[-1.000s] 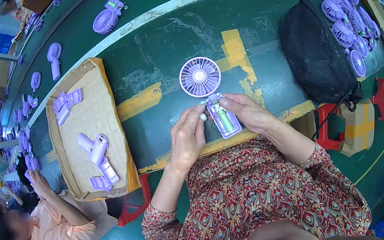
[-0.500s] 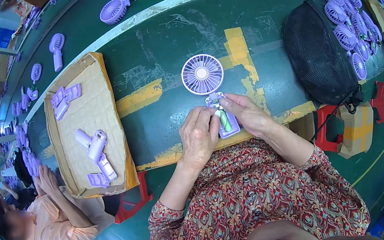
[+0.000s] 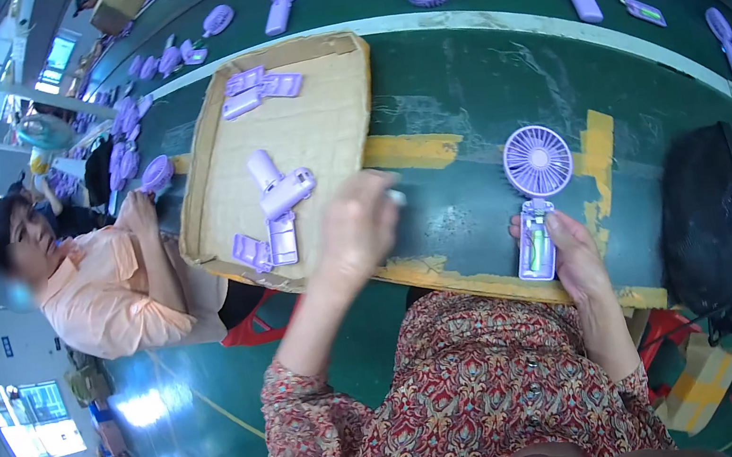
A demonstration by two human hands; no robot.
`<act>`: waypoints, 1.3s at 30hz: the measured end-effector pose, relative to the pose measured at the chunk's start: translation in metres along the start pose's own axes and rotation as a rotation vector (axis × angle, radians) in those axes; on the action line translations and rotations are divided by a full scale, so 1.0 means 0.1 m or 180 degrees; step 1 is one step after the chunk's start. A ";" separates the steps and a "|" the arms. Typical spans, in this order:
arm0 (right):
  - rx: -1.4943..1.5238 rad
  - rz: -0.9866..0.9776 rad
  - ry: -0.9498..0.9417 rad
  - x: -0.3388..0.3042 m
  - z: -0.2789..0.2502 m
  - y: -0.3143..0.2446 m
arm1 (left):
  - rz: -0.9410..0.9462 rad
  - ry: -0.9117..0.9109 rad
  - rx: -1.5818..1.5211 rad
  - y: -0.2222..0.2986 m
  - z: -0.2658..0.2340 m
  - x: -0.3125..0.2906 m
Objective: The person assembles handheld fans by connecting the fan components and battery to the handle casing, snapping the plastic casing halves together by hand, and placing the assembled fans onto the conveyor belt.
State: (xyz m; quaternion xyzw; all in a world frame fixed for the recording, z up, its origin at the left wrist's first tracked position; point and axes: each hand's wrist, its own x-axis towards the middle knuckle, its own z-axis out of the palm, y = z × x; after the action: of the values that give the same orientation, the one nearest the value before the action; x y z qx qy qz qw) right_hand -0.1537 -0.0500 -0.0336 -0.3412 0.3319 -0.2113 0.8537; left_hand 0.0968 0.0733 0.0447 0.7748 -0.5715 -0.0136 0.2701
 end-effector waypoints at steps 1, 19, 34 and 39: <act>-0.0003 0.0009 -0.0035 0.00 0.00 -0.01 | -0.0264 -0.0064 0.0380 -0.14 -0.20 0.00; 0.0188 0.0117 0.0017 0.06 0.06 -0.02 | -0.1501 -0.0219 -0.1354 -0.09 -0.18 0.04; 0.0395 -0.0057 -0.0088 0.03 0.06 0.06 | -0.1102 -0.1291 -0.1737 1.06 0.65 -0.07; 0.0562 0.0163 -0.0229 -0.04 0.06 -0.04 | -0.1047 -0.1290 -0.1535 1.12 0.68 -0.06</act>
State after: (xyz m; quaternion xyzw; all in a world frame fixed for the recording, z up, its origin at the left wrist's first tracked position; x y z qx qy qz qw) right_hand -0.1529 -0.0480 -0.0260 -0.2634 0.2898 -0.2054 0.8969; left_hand -0.0260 0.0288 0.0338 0.7518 -0.4615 -0.3449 0.3207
